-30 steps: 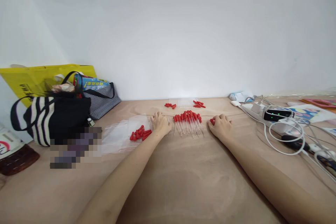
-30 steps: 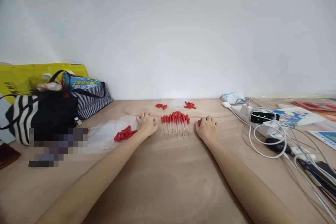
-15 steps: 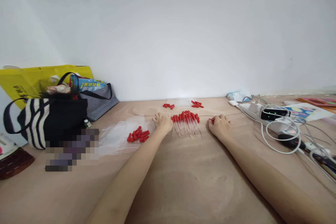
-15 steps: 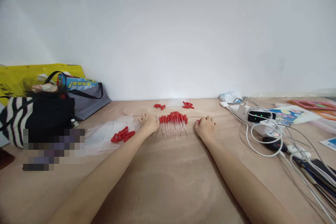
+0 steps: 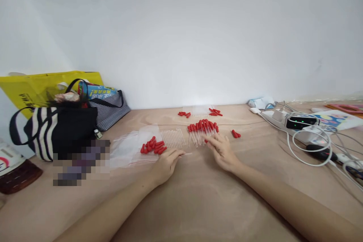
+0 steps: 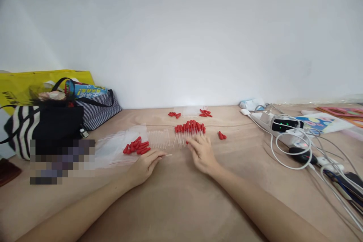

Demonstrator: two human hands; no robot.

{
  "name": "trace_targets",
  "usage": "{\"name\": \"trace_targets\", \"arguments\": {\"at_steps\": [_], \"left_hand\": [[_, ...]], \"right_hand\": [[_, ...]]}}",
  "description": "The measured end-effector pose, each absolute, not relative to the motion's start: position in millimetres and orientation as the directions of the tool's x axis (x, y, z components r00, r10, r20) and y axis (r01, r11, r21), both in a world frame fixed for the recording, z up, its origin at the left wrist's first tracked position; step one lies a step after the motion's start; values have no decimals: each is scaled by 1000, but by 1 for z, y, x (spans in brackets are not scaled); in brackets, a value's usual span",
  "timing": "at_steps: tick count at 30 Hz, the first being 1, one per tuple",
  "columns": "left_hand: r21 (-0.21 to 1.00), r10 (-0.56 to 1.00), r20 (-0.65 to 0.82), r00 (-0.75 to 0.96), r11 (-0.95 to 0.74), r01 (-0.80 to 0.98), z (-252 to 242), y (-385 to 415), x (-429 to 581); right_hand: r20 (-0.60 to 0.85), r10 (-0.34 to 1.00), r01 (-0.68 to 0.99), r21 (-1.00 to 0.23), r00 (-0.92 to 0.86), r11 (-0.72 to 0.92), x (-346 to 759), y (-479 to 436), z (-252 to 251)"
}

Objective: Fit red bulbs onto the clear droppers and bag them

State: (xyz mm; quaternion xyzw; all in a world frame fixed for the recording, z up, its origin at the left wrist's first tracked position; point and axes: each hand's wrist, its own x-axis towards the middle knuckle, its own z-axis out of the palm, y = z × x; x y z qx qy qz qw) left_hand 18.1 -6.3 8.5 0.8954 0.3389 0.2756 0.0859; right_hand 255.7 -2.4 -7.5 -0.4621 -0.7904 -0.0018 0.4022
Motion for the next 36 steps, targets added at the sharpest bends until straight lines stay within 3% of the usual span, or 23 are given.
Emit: {"name": "trace_targets", "arguments": {"at_steps": [8, 12, 19, 26, 36], "left_hand": [[300, 650, 435, 624, -758, 579, 3, -5, 22], [310, 653, 435, 620, -755, 578, 3, -4, 20], [325, 642, 451, 620, -765, 556, 1, -3, 20], [317, 628, 476, 615, -775, 546, -1, -2, 19], [280, 598, 494, 631, -796, 536, -1, -2, 20]], "right_hand": [[469, 826, 623, -555, -312, 551, 245, -11, -9], [417, 819, 648, -507, -394, 569, 247, -10, -6], [427, 817, 731, -397, -389, 555, 248, -9, -9], [486, 768, 587, -501, -418, 636, 244, -9, -11], [450, 771, 628, -454, -451, 633, 241, -14, -7]]}}
